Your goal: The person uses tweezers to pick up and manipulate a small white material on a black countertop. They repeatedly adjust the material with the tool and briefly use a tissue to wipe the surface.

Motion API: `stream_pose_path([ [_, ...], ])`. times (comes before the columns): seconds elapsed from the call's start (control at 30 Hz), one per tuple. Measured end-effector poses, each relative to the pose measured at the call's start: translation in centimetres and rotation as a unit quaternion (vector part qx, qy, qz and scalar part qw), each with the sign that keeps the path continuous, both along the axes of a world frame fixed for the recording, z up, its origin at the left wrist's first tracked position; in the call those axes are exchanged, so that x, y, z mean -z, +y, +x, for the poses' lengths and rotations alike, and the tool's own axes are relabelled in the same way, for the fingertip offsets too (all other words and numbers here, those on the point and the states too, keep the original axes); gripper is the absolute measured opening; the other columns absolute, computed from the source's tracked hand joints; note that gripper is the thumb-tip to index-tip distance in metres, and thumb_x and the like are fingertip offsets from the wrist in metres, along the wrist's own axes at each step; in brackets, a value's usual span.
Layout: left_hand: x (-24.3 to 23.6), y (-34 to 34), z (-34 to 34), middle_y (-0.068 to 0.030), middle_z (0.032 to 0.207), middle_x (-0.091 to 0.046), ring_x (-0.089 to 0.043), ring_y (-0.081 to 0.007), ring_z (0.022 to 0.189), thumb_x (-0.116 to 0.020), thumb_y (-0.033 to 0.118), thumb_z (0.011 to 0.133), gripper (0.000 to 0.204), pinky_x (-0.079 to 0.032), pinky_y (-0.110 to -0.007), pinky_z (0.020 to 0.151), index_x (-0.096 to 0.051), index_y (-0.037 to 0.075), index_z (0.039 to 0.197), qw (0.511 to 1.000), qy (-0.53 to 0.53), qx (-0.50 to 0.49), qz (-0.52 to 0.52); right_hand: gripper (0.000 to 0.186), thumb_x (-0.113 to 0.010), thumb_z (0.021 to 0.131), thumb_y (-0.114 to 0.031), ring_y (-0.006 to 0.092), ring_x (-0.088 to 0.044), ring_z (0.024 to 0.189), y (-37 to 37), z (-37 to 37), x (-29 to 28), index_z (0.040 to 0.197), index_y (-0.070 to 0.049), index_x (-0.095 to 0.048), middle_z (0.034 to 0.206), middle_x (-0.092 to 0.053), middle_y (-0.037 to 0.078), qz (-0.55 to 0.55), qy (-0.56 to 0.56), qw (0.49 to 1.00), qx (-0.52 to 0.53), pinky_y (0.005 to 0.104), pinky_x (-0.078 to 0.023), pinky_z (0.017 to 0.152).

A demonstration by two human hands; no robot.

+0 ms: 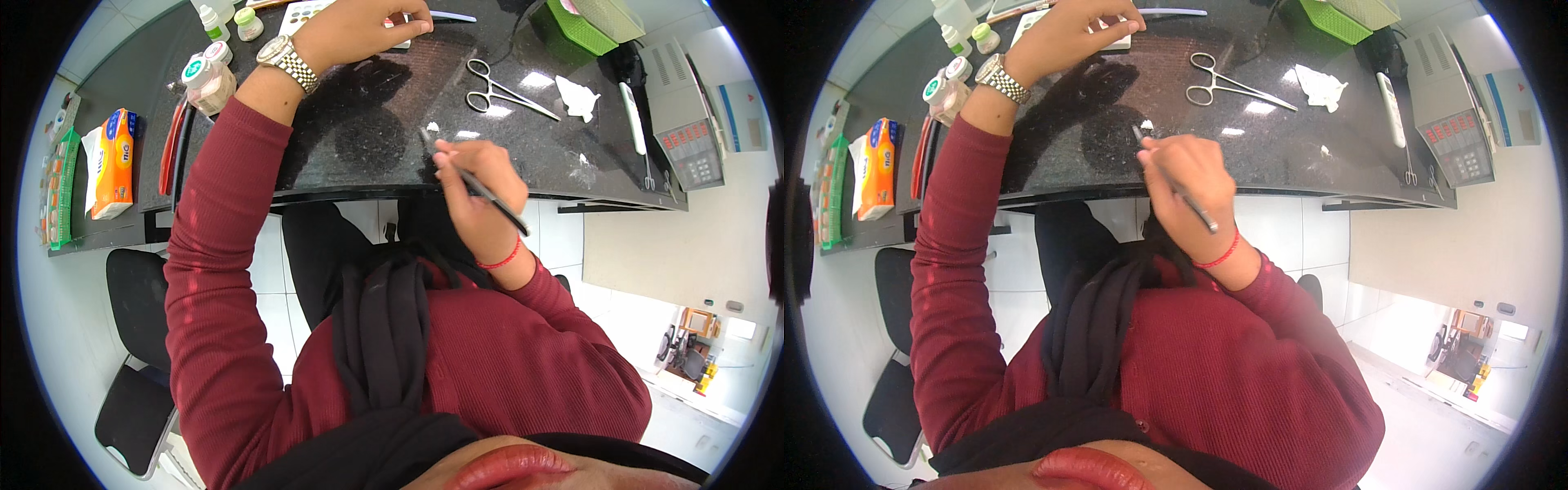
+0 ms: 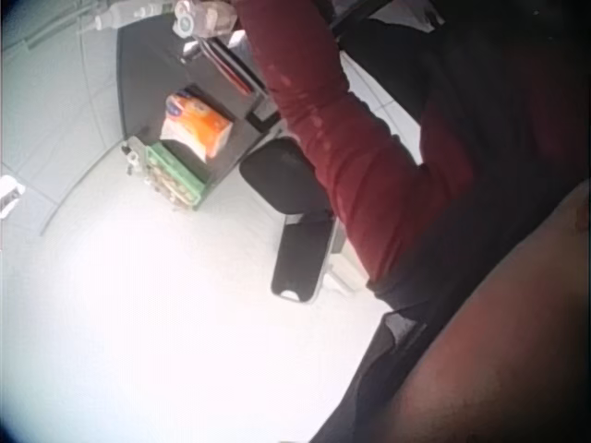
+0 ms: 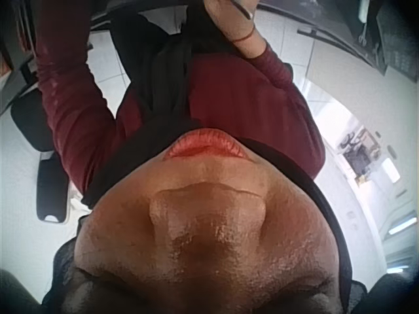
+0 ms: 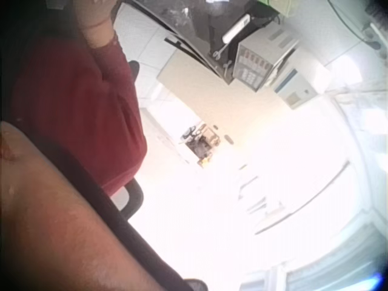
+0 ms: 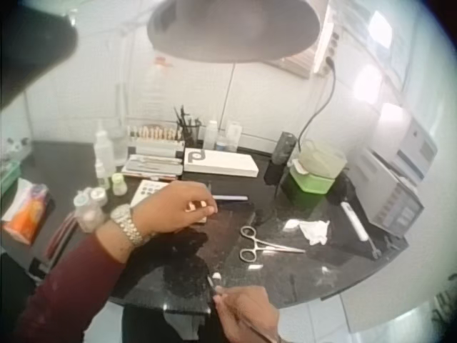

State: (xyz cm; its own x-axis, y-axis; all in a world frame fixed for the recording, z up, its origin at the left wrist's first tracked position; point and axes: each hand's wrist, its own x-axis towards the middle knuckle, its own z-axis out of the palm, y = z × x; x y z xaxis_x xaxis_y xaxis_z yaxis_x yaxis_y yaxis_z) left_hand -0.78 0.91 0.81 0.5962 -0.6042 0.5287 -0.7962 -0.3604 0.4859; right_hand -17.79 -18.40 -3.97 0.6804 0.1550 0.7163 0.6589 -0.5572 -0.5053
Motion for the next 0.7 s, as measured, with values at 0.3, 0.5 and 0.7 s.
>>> stream_pose_path([
  [0.3,-0.1,0.1,-0.14,-0.0131,0.085,-0.066,-0.065,-0.0278,0.078,-0.065,0.019,0.091,0.018,-0.052,-0.036,0.071,-0.068,0.001,0.091,1.0,-0.004,0.002,0.0,0.013,-0.071,0.079,0.003,0.0247,-0.061,0.076,1.0,0.38,0.26,0.081,-0.004,-0.061,0.085,-0.067,0.008,-0.043,-0.009,0.999,0.031,0.0328,-0.046,0.074],
  [0.5,0.02,0.15,-0.05,-0.0128,0.085,-0.066,-0.065,-0.0277,0.079,-0.065,0.02,0.091,0.019,-0.052,-0.036,0.072,-0.068,0.001,0.091,0.999,-0.032,-0.003,0.006,0.012,-0.07,0.08,0.003,0.026,-0.059,0.075,1.12,0.26,0.44,0.082,-0.005,-0.06,0.084,-0.065,0.008,-0.035,-0.01,0.998,0.051,0.0341,-0.044,0.075],
  [0.7,-0.13,0.1,-0.16,-0.0124,0.086,-0.066,-0.065,-0.0275,0.079,-0.065,0.02,0.091,0.019,-0.052,-0.036,0.072,-0.068,0.001,0.091,1.0,-0.019,-0.004,0.016,0.013,-0.069,0.08,0.004,0.0257,-0.06,0.074,1.09,0.23,0.31,0.082,-0.005,-0.06,0.083,-0.065,0.007,-0.04,-0.024,0.998,0.052,0.0342,-0.043,0.077],
])
